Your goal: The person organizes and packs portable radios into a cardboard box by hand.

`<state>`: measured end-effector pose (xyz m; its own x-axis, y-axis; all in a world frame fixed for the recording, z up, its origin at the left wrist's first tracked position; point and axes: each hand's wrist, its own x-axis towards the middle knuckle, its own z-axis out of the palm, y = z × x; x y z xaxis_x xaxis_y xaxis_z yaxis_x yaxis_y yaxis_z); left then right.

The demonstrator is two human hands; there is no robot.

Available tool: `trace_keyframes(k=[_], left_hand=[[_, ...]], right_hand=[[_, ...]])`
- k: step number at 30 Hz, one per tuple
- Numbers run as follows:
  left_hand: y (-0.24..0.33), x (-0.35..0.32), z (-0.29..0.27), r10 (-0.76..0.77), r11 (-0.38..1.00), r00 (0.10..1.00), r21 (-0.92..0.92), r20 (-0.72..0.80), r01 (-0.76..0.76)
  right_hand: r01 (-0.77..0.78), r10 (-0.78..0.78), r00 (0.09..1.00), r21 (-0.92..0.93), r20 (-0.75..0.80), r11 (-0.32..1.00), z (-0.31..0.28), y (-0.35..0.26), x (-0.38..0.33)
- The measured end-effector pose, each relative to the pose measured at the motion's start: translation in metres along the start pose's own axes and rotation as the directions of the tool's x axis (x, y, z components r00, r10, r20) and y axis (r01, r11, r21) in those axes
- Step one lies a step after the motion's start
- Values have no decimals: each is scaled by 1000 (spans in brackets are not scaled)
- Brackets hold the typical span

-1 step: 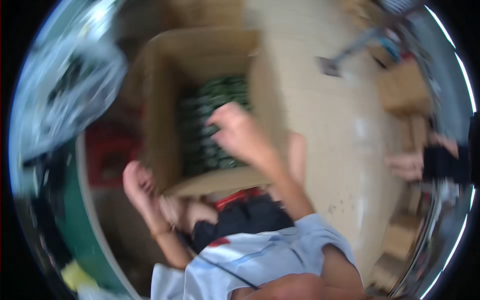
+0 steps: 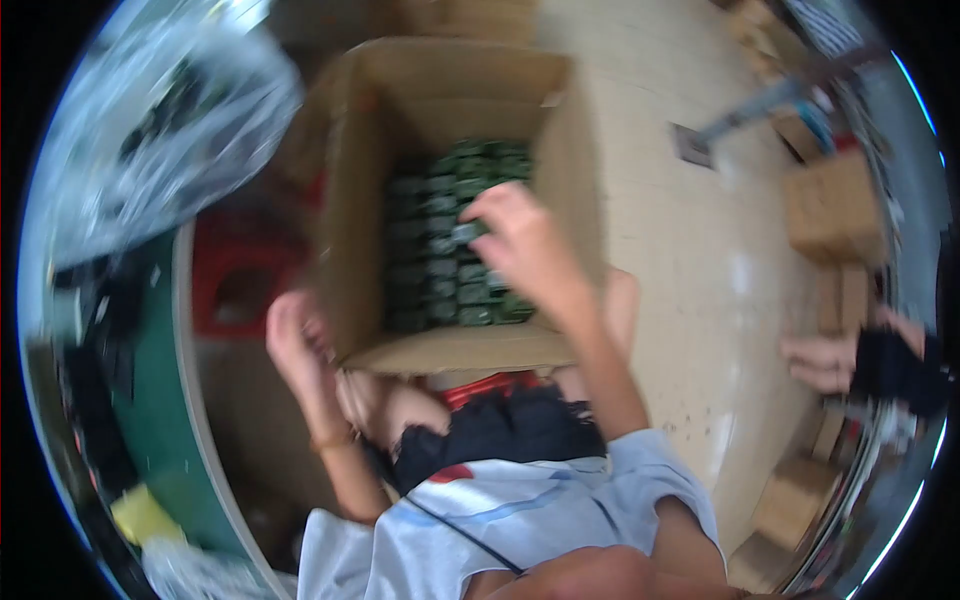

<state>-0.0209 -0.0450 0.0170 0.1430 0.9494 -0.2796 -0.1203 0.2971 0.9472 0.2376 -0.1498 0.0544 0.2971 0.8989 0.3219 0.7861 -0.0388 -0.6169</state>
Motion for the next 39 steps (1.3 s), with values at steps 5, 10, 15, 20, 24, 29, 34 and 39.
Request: trace_keyframes(k=[5, 10, 15, 20, 24, 29, 34, 39], left_hand=[[-12, 20, -53, 310, 879, 942, 416, -126, -233], [-23, 26, -50, 382, 706, 924, 654, -30, -271], [-10, 37, -26, 420, 674, 907, 655, 39, -341], [1, 67, 4, 423, 591, 891, 696, 164, -409], [-9, 81, 13, 461, 440, 860, 785, 219, -436], [-17, 87, 12, 564, 373, 814, 835, 144, -405], [-21, 88, 13, 529, 346, 840, 873, 123, -345], [-15, 89, 7, 482, 252, 866, 924, 137, -287]], right_hand=[[15, -22, 993, 61, 120, 998, 39, -12, 65], [-18, 6, 988, 74, 157, 997, 78, 34, 93], [-308, 285, 933, 79, 218, 948, 141, 129, 81], [-514, 448, 837, 169, 314, 841, 180, 183, 72], [-532, 466, 829, 178, 309, 828, 203, 220, 51], [-643, 563, 760, 256, 325, 721, 237, 259, 42], [-582, 438, 812, 496, 385, 644, 305, 268, 72], [-564, 419, 804, 315, 422, 763, 372, 254, 111]])
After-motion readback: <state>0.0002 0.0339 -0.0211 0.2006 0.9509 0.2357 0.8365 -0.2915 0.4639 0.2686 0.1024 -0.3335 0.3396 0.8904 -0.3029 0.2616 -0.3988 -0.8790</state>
